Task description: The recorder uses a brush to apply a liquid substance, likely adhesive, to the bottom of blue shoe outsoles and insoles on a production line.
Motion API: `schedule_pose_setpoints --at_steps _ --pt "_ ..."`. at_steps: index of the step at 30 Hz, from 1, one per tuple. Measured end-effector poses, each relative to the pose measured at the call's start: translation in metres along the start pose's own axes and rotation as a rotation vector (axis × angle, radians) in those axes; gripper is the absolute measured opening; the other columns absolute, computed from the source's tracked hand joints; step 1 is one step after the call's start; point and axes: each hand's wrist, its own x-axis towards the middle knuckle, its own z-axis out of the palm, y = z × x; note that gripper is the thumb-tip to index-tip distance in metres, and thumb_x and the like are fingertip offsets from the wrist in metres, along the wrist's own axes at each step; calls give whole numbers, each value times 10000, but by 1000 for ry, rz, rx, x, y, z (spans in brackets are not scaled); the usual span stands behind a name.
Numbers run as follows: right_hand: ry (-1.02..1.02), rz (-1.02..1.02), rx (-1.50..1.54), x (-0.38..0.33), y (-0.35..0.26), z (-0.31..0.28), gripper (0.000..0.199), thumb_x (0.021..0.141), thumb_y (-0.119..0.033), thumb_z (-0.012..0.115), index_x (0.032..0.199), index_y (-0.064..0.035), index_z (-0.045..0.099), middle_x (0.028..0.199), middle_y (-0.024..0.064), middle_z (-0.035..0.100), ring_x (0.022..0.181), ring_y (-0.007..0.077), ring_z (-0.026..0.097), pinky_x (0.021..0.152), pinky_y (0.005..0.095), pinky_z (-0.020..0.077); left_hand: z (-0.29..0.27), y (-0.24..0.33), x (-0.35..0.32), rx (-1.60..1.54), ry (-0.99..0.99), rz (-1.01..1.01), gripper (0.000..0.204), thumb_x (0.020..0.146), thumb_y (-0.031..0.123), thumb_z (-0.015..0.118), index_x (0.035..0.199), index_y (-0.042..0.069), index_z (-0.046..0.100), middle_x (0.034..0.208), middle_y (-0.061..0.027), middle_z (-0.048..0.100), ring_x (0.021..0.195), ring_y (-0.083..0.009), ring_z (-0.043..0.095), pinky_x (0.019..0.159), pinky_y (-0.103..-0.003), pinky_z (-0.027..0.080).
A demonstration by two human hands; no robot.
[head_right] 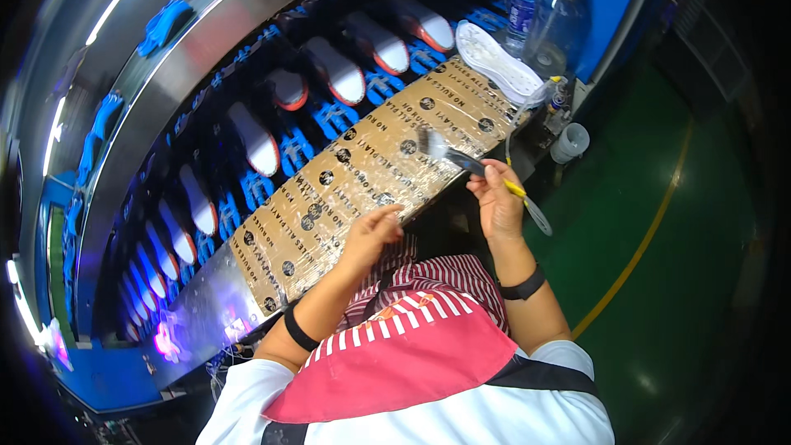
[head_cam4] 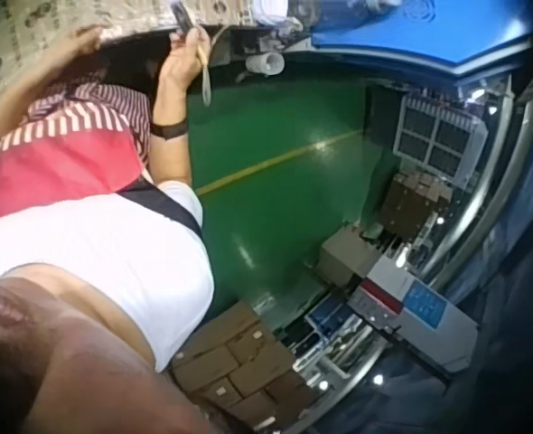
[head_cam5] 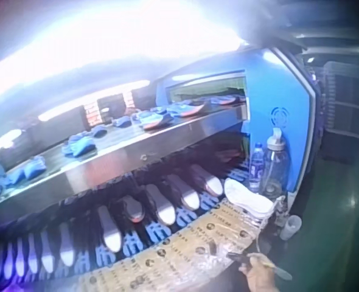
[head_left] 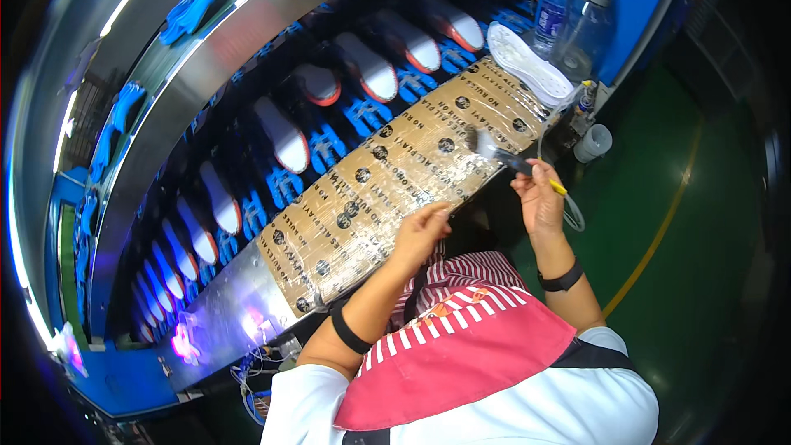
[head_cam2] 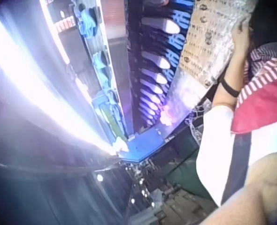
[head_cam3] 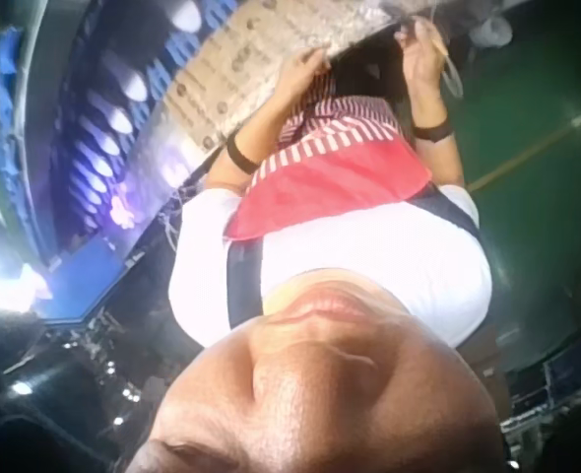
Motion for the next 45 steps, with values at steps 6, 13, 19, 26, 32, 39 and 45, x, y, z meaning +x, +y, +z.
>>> schedule_pose_setpoints --at_steps 6,13,19,26,32,39,45 --pt "-35 48 16 4 -2 7 144 836 -116 583 942 -24 549 709 35 552 606 112 520 632 271 480 -128 -39 13 443 660 380 259 858 132 521 1098 54 578 926 -118 596 817 -162 557 716 -312 446" --pt "-129 181 89 5 11 25 217 829 -105 583 990 41 576 769 82 591 659 142 566 630 280 488 -201 -64 -7 1220 897 293 405 824 235 526 1206 105 484 1273 -200 388 1194 -361 338 989 -464 250" --pt "-226 221 39 0 27 38 250 837 -137 568 1009 44 579 828 110 624 694 165 603 653 284 504 -196 -62 -5 1333 900 164 443 830 285 499 1239 121 453 1299 -180 367 1229 -343 302 997 -488 214" --pt "-278 292 -9 -10 35 47 321 846 -145 555 1081 73 545 865 154 630 756 184 621 693 283 509 -196 -64 -3 1321 885 188 459 829 281 494 1250 108 438 1295 -178 369 1237 -335 292 1002 -474 208" --pt "-308 295 15 -11 37 41 326 838 -117 559 1097 79 530 879 160 622 755 178 612 733 286 499 -196 -64 -4 1320 891 195 439 832 274 499 1234 102 451 1283 -180 382 1230 -329 306 1007 -467 208" --pt "-204 258 105 -11 41 37 220 826 -93 572 1021 -1 531 784 79 576 674 132 555 679 276 480 -191 -59 -4 1308 886 182 413 830 258 510 1207 91 481 1283 -174 392 1216 -321 334 1003 -465 221" --pt "-42 150 -10 6 23 30 202 846 -113 556 1003 13 552 739 62 573 625 122 540 612 265 475 -194 -63 -4 1329 878 189 395 837 250 503 1199 92 499 1291 -165 393 1219 -316 336 1008 -456 231"
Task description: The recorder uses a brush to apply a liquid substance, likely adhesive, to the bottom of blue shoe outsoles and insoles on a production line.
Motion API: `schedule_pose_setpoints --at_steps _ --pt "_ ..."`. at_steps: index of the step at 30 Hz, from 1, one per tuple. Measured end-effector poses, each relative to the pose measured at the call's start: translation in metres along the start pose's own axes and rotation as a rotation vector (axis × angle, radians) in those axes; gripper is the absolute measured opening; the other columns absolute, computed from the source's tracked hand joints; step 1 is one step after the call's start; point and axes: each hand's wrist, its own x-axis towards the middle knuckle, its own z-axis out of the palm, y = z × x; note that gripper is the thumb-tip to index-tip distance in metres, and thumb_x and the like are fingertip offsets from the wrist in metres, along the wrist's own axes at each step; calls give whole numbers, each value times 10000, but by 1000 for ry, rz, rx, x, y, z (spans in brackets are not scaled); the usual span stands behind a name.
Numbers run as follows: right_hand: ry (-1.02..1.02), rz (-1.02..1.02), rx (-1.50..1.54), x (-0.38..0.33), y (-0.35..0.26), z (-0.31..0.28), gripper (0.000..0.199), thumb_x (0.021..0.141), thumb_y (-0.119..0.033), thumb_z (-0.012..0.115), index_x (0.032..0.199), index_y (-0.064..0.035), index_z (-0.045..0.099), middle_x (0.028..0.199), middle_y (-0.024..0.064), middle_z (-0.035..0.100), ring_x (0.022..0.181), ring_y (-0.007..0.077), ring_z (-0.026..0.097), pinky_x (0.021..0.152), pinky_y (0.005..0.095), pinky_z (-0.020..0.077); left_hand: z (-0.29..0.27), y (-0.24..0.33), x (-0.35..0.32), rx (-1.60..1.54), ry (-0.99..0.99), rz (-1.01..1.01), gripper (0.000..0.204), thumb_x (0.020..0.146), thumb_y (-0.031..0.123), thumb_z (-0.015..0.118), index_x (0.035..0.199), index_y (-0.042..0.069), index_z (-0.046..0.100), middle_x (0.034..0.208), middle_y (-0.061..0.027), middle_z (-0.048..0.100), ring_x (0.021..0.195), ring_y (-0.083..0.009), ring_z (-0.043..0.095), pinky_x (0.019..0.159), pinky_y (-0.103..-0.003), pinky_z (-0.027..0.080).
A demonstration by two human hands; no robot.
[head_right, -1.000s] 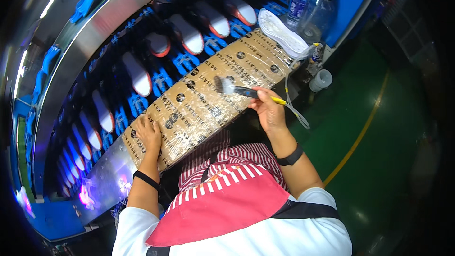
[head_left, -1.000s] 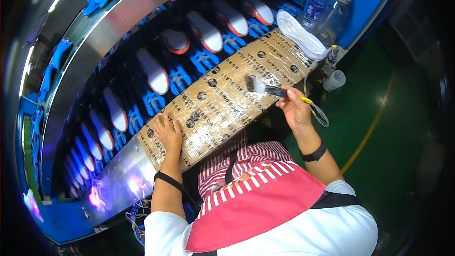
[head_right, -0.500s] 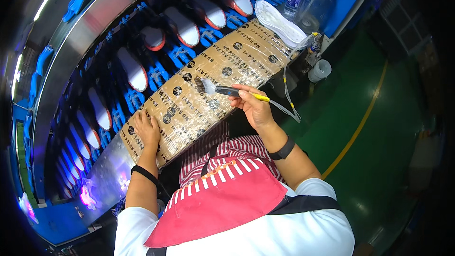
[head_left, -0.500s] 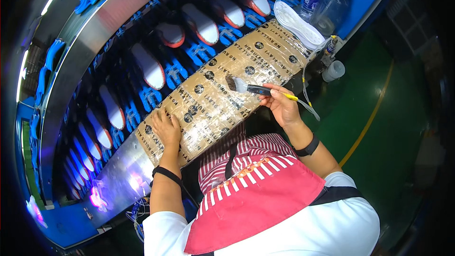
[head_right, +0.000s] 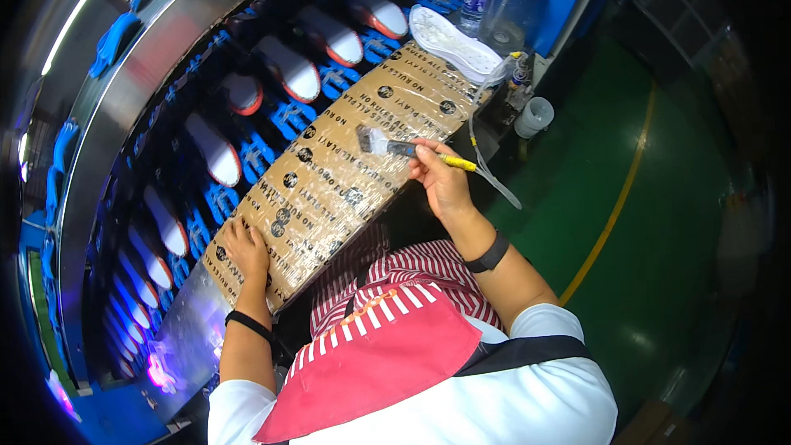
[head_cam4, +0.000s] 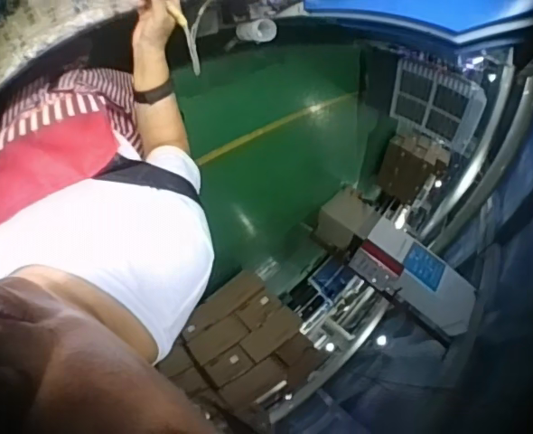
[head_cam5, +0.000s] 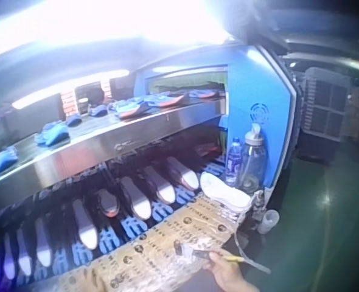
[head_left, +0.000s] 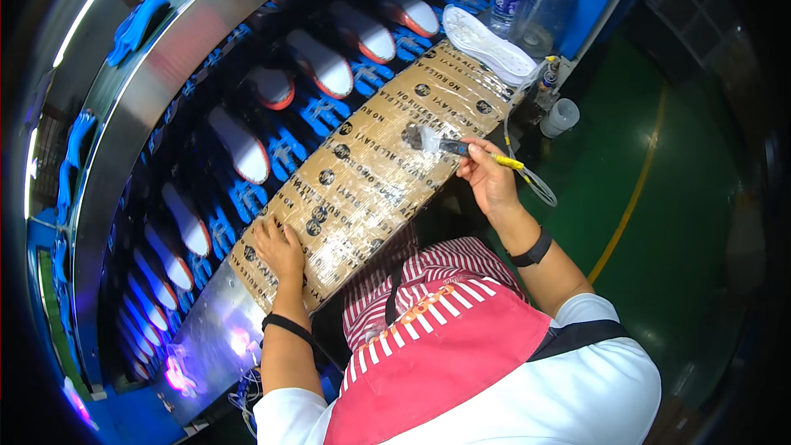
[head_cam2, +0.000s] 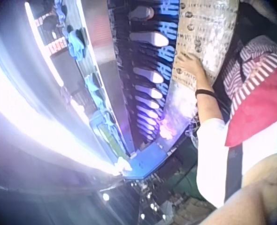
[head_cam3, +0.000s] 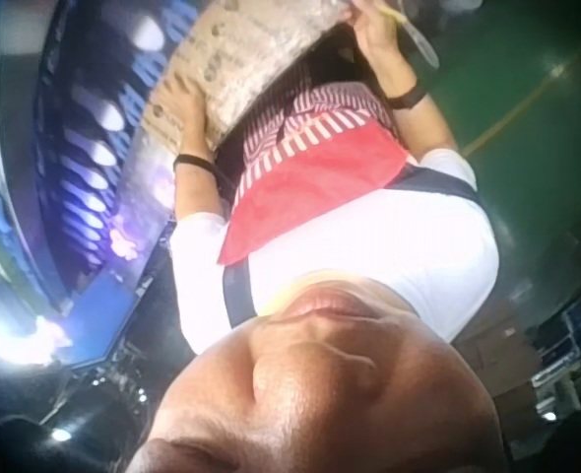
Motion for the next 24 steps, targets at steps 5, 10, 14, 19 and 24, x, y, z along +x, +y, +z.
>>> schedule_pose_setpoints --at_steps 5,10,14,19,24 --pt "130 -149 -241 44 -57 -27 238 863 -157 552 1036 6 560 726 42 576 594 81 533 549 213 465 0 -1 1 27 -9 -12 397 854 270 478 1210 94 490 1302 -165 385 1232 -315 322 1021 -453 215" --pt "269 -369 -453 124 -106 -22 204 806 -174 616 921 -5 623 667 35 588 513 75 505 478 197 412 -5 7 3 16 -39 -37 397 856 261 471 1213 89 485 1310 -179 378 1245 -319 308 1020 -452 215" --pt "398 -391 -636 192 -118 -16 193 789 -191 627 879 -21 636 649 54 603 489 94 529 462 213 434 -2 7 4 14 -47 -18 399 847 245 483 1207 74 485 1306 -184 381 1241 -326 314 1019 -449 220" --pt "511 -259 -748 265 -105 -24 204 786 -225 644 873 -41 633 647 65 610 486 116 557 445 236 464 -8 7 1 16 -26 1 393 841 221 481 1199 58 482 1289 -198 386 1217 -337 334 1016 -457 220" --pt "543 -172 -805 307 -88 -42 197 784 -230 644 849 -45 626 649 67 613 506 137 584 451 251 480 -10 11 3 5 -31 18 388 840 215 478 1191 50 480 1274 -212 390 1214 -347 333 1009 -460 224"
